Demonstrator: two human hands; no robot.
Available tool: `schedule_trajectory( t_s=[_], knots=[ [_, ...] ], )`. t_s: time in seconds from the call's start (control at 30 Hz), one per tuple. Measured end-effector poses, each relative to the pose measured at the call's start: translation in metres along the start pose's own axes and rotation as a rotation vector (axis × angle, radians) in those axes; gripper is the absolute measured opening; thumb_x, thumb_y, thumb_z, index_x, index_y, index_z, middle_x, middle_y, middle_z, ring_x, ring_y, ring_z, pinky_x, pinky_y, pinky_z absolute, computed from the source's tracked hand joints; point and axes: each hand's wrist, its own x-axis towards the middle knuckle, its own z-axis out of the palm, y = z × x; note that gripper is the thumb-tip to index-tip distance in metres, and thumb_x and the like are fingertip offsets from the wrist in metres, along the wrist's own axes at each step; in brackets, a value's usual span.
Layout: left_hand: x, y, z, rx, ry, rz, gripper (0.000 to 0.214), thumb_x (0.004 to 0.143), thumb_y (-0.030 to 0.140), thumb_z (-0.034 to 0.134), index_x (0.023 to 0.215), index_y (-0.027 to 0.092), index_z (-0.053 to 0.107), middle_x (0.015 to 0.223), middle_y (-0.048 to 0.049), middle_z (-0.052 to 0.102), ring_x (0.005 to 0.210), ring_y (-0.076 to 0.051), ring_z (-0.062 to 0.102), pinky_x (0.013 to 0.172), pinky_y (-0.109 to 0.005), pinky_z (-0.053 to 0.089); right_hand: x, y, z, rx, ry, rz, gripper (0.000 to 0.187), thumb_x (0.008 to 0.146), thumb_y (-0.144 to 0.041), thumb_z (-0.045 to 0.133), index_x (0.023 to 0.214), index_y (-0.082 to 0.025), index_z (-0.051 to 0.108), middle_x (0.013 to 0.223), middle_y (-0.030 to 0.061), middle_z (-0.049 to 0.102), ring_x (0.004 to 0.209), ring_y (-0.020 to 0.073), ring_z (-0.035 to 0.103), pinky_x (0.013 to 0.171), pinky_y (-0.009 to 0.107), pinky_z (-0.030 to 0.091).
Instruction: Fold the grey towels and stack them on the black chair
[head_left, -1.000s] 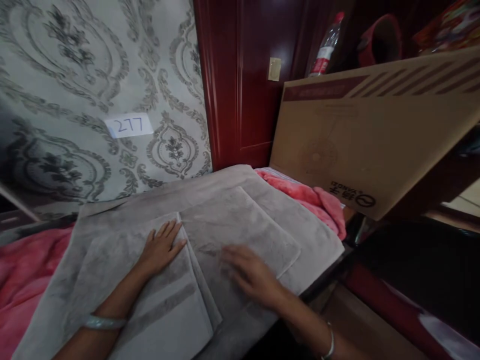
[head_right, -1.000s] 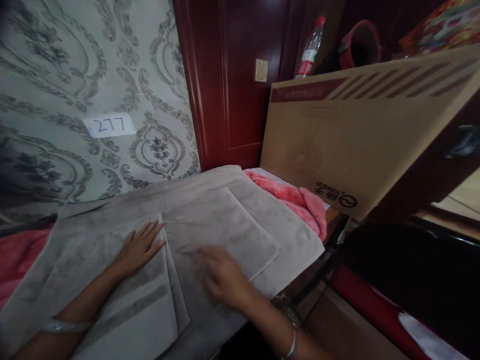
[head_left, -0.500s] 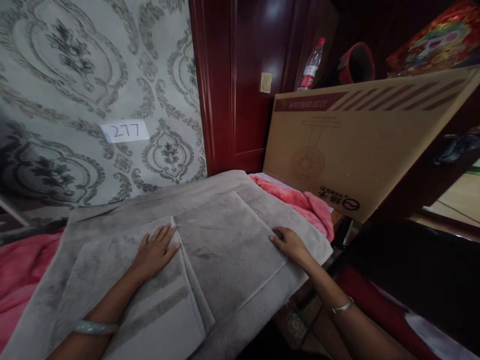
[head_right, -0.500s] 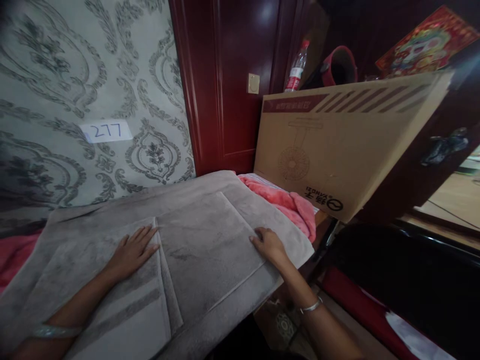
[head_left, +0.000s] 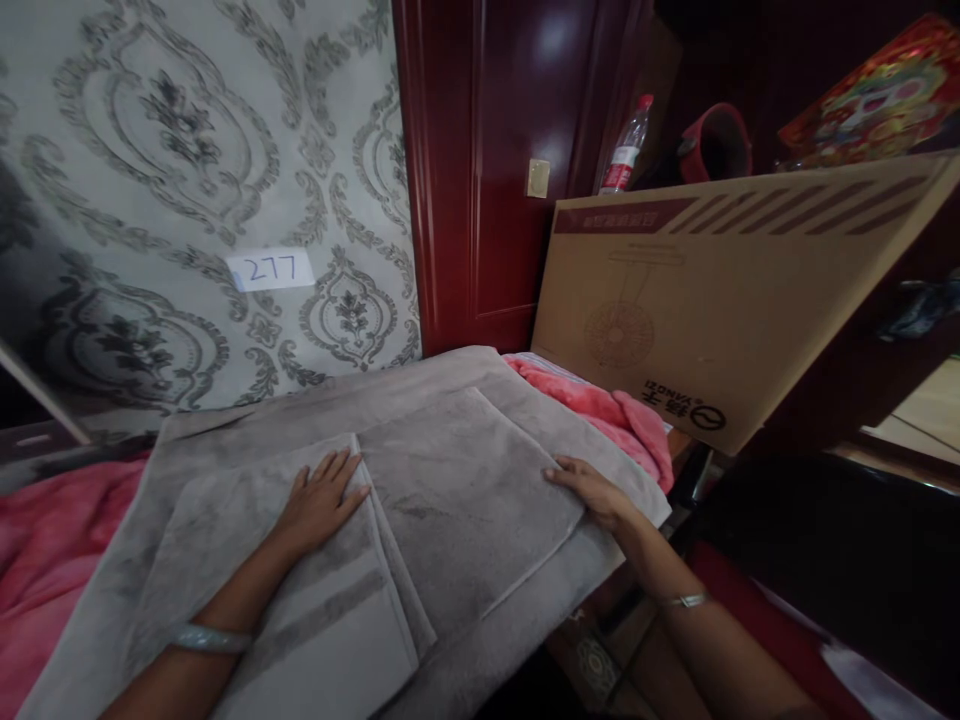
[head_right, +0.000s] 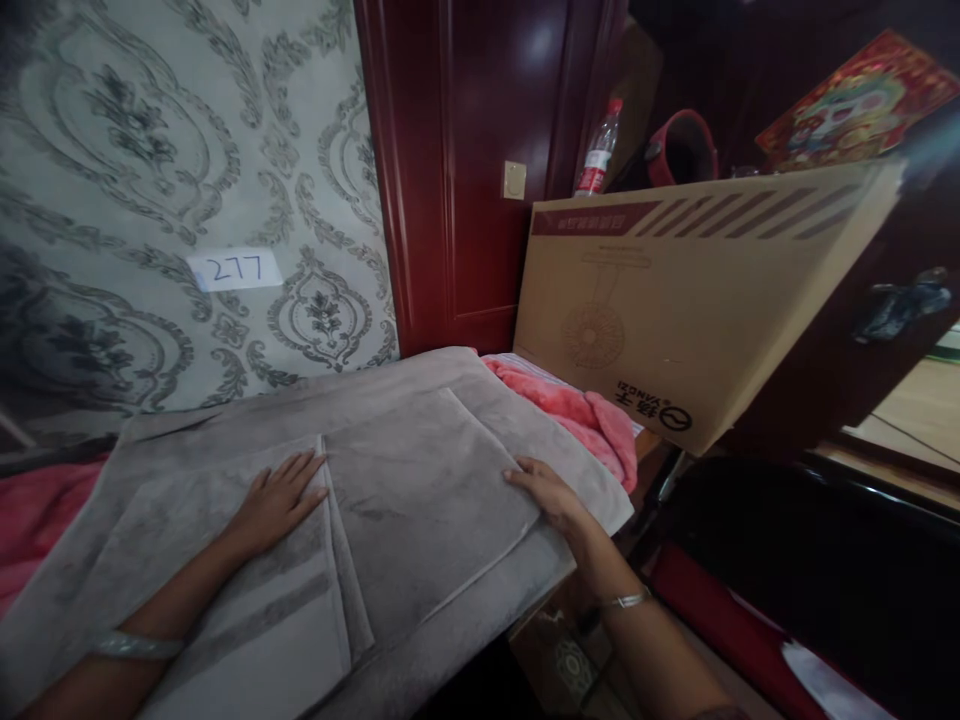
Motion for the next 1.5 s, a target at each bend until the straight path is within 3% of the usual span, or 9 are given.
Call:
schedule_trajectory(
  t_s=[0.17,0.33,0.57,0.73,0.87,0.97,1.13,1.3,1.5],
  knots=[
    [-0.003,0.001,0.0,-0.072,-0.002,-0.002,0.066,0.095,0.047,0.039,0.155,0.018,0.039,0.162,-0.0149,0.032,0.152,-0.032,0.026,0.122,-0.06,0.018,-0.027,0.02,0.016,0.459,0.193,-0.06,0.031,0.066,-0.037,0.079,0.09,-0.021,0.069,0.089,0.0064,0.077,0.092,0.0284,0.074,0.082,0.042,0.062],
    [-0.007,0.002,0.002,-0.139,0.019,0.005,0.066,0.094,0.048,0.042,0.154,0.02,0.041,0.162,-0.0144,0.032,0.152,-0.032,0.026,0.121,-0.06,0.017,-0.028,0.035,0.041,0.547,0.268,-0.033,0.033,0.064,-0.035,0.083,0.09,-0.021,0.069,0.082,0.0063,0.076,0.094,0.0312,0.074,0.084,0.046,0.064],
    [0.0,-0.005,-0.013,-0.529,-0.019,-0.052,0.063,0.083,0.052,0.061,0.137,0.021,0.061,0.158,-0.0148,0.042,0.15,-0.038,0.029,0.121,-0.061,0.013,-0.023,-0.034,0.102,0.367,0.221,-0.143,0.041,0.071,-0.05,0.075,0.096,-0.018,0.07,0.089,0.0089,0.077,0.097,0.0318,0.072,0.086,0.046,0.06],
    [-0.001,-0.024,-0.042,-0.994,-0.005,-0.162,0.074,0.087,0.074,0.037,0.119,0.016,0.071,0.129,-0.0183,0.067,0.116,-0.033,0.064,0.1,-0.047,0.048,-0.041,-0.071,0.193,-0.183,-0.186,-0.5,0.031,0.085,-0.039,0.056,0.102,-0.019,0.072,0.108,0.0068,0.075,0.111,0.0293,0.067,0.103,0.045,0.05],
    [-0.022,-0.039,-0.056,-1.604,-0.121,-0.358,0.084,0.085,0.079,0.04,0.134,0.011,0.054,0.111,-0.019,0.071,0.076,-0.024,0.069,0.065,-0.035,0.054,-0.064,-0.043,0.259,-0.68,-0.528,-0.673,0.038,0.079,-0.013,0.05,0.11,-0.021,0.07,0.116,0.0066,0.073,0.113,0.0236,0.066,0.1,0.036,0.049],
    [-0.037,-0.046,-0.053,-1.692,-0.134,-0.458,0.078,0.087,0.072,0.05,0.138,0.013,0.045,0.106,-0.0164,0.071,0.064,-0.019,0.066,0.052,-0.027,0.048,-0.078,-0.015,0.281,-0.965,-0.636,-0.721,0.037,0.08,-0.012,0.055,0.115,-0.017,0.067,0.115,0.0099,0.072,0.11,0.0246,0.064,0.098,0.035,0.048],
    [-0.042,-0.035,-0.04,-1.425,0.085,-0.411,0.08,0.083,0.068,0.06,0.146,0.022,0.039,0.139,-0.0179,0.056,0.074,-0.015,0.065,0.056,-0.024,0.048,-0.083,0.002,0.275,-0.98,-0.641,-0.779,0.048,0.085,-0.014,0.057,0.133,-0.016,0.06,0.136,0.0105,0.063,0.126,0.0222,0.054,0.11,0.033,0.039],
    [-0.055,0.01,-0.036,-0.577,0.146,-0.018,0.109,0.062,0.054,0.084,0.153,0.02,0.036,0.162,-0.0191,0.029,0.137,-0.039,0.045,0.11,-0.048,0.042,-0.084,0.01,0.268,-1.008,-0.646,-0.811,0.056,0.087,-0.022,0.062,0.142,-0.016,0.054,0.146,0.0118,0.055,0.135,0.0267,0.046,0.115,0.039,0.034],
    [-0.064,0.04,-0.044,-0.166,0.065,-0.011,0.028,0.091,0.024,0.053,0.115,0.016,0.065,0.127,-0.0198,0.061,0.117,-0.034,0.06,0.103,-0.047,0.045,-0.085,0.022,0.268,-1.025,-0.639,-0.824,0.059,0.088,-0.028,0.065,0.144,-0.011,0.052,0.149,0.0149,0.052,0.138,0.0278,0.043,0.119,0.04,0.033]
  ],
)
